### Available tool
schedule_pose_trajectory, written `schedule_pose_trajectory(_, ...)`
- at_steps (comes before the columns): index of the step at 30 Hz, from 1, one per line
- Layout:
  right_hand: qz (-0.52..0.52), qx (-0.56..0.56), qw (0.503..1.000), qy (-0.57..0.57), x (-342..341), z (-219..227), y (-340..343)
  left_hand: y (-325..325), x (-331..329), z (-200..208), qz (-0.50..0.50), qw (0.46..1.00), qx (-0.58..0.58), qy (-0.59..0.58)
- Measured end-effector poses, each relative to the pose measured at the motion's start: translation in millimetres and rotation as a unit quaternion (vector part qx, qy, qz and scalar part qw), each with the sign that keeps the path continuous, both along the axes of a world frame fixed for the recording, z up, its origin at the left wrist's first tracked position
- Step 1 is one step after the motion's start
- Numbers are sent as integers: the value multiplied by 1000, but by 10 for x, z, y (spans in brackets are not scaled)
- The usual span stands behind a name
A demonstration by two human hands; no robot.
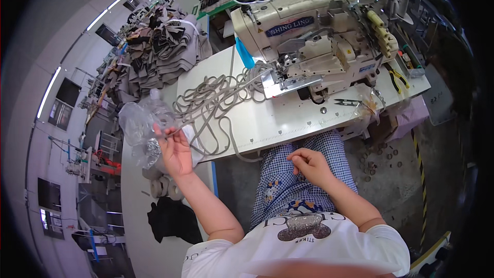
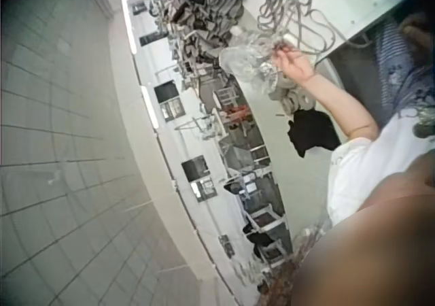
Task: Using tools to adjust a sewing machine and then manipulating cords.
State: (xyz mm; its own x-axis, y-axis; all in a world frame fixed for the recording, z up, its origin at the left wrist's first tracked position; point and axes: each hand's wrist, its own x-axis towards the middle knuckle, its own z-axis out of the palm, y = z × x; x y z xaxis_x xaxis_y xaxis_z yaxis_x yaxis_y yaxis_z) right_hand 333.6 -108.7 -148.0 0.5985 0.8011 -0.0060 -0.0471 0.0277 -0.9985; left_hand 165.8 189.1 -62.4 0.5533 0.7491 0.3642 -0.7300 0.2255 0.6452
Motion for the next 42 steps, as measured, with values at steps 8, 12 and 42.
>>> schedule_pose_trajectory(8,20,11,1000,-4,-224,102,-254,-508,-274,149,75,994,64,47)
schedule_pose_trajectory(12,27,33,999,-21,-307,82,-336,-756,-289,118,84,991,65,76)
schedule_pose_trajectory(42,-515,-4,855,57,1088,-1302,-1310,-1356,1160,-471,42,921,114,370)
